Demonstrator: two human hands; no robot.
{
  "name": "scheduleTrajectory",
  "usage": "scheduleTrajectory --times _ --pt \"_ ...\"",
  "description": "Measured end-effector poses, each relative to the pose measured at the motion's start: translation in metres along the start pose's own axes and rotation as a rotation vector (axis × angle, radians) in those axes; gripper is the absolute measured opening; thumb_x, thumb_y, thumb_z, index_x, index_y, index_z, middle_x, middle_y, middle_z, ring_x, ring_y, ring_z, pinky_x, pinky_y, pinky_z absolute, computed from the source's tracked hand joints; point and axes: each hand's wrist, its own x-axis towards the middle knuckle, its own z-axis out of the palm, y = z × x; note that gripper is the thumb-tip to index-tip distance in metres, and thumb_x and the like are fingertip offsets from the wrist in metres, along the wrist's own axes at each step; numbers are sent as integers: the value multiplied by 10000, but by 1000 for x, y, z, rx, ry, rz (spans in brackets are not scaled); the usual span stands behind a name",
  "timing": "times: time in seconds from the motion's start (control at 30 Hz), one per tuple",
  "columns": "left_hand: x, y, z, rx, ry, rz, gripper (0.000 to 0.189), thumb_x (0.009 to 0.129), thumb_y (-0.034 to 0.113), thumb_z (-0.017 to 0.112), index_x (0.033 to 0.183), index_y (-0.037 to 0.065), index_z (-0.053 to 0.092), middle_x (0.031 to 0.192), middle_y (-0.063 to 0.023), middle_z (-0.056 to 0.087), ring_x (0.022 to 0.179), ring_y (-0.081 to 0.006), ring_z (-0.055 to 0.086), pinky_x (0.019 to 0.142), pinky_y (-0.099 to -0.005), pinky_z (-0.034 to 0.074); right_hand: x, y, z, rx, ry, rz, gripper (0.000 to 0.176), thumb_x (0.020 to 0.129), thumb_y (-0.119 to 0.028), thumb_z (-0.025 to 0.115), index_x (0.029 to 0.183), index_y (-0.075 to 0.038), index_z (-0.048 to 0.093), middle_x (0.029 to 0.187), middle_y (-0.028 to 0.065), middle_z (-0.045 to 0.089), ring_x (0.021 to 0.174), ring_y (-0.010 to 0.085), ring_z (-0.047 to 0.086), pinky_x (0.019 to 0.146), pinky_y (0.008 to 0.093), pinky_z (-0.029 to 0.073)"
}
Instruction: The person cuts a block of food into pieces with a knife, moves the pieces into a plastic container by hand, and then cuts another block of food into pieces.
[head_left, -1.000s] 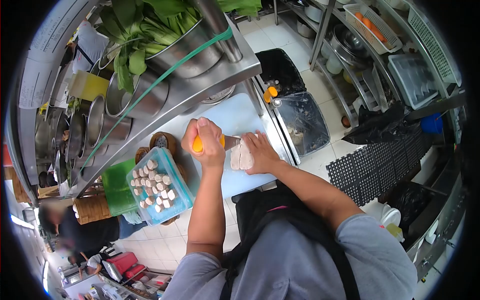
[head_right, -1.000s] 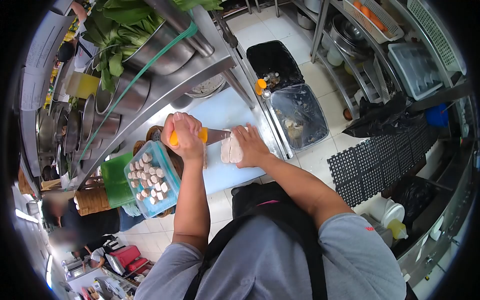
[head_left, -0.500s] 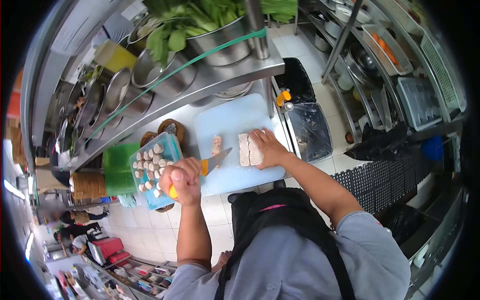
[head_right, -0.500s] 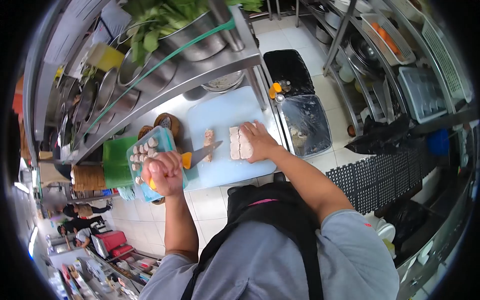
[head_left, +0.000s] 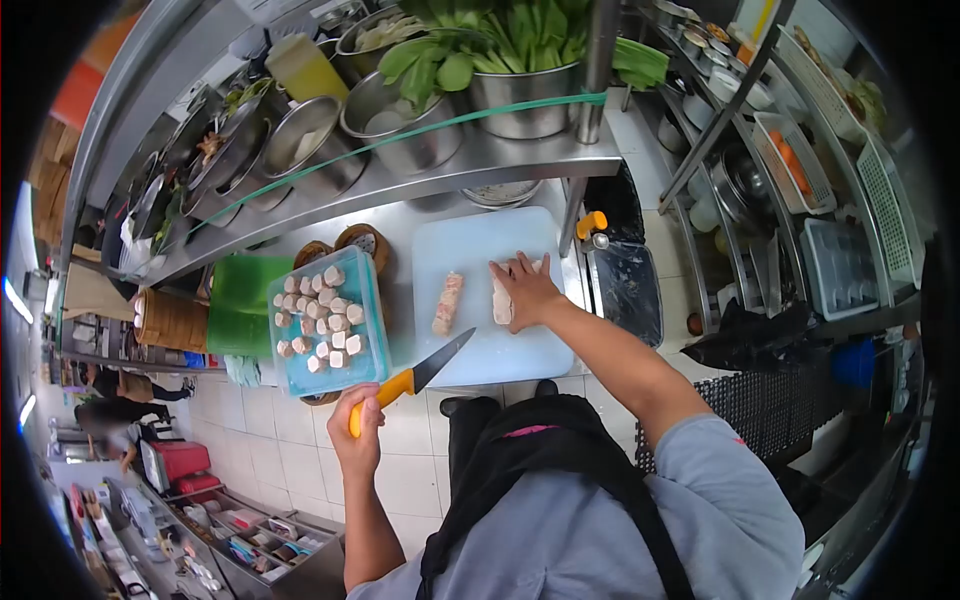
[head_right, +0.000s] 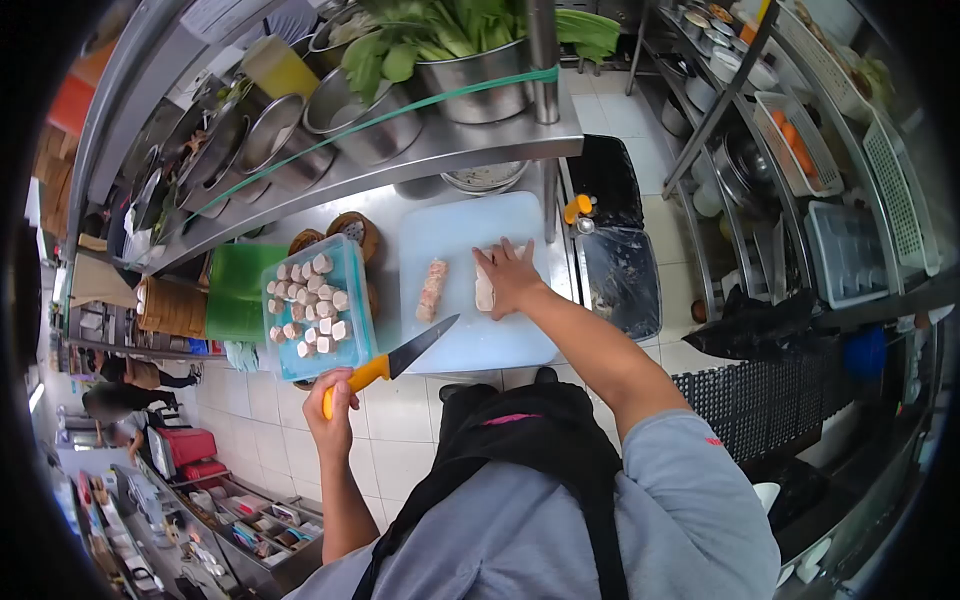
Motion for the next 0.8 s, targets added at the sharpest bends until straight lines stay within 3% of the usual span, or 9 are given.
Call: scheduleTrajectory --times 0.23,0.27,0.3,0.37,0.43,0.57,0.63,0.73,0.8 --pt "-31 -29 -38 167 -94 -349 197 965 65 739 1151 3 725 929 -79 724 711 -109 647 669 -273 552 21 3 1 58 146 -29 1264 549 -490 897 1649 -223 333 1508 232 438 1492 419 340 1192 794 130" --pt "-36 -44 -43 264 -164 -297 255 964 123 738 1200 30 706 973 -143 749 748 -218 716 720 -351 584 25 4 0 73 147 3 1249 558 -505 891 1643 -225 341 1495 224 447 1470 419 365 1191 787 147" --pt "-40 -43 -42 262 -122 -308 255 964 123 738 1200 30 706 973 -143 749 748 -218 716 720 -351 584 28 6 -5 81 133 8 1210 587 -475 890 1637 -223 346 1474 218 456 1452 428 381 1191 783 157" --pt "-43 -39 -27 517 -384 -394 349 985 227 724 1278 44 676 1087 -216 752 908 -368 747 837 -416 588 43 11 2 92 185 -40 1131 646 -423 879 1624 -199 360 1459 206 461 1448 418 383 1187 784 168" --pt "-58 -73 -12 488 -395 -230 412 1007 290 700 1319 26 653 1141 -235 737 1040 -388 726 948 -419 555 49 4 -2 37 175 -38 1118 669 -384 866 1633 -198 333 1478 202 457 1442 409 396 1191 781 175" --pt "-73 -81 -21 256 -288 -247 426 1000 254 723 1347 20 648 1178 -187 753 1080 -349 725 962 -393 549 40 -17 -20 -67 326 20 1012 734 -304 835 1618 -177 358 1560 206 419 1453 393 401 1204 766 191" --pt "-81 -77 -40 12 -242 -465 430 1017 221 712 1393 46 595 945 -80 699 820 -136 671 760 -304 566 52 -33 -26 -37 375 -207 881 765 -248 810 1566 -142 459 1624 198 361 1472 402 380 1229 667 265" --pt "-81 -75 -51 -333 -230 -478 415 1040 235 681 1391 61 544 887 -72 663 758 -107 647 677 -280 546 84 -56 -3 27 435 -482 698 786 -166 767 1458 -119 586 1541 194 474 1435 389 438 1227 538 341" --pt "-61 -46 -37 -223 -257 -530 348 1059 256 652 1322 64 529 803 -48 633 693 -105 634 639 -292 543 94 -65 8 43 177 -625 531 798 -122 726 1325 -111 659 1354 165 616 1330 366 535 1144 475 429"
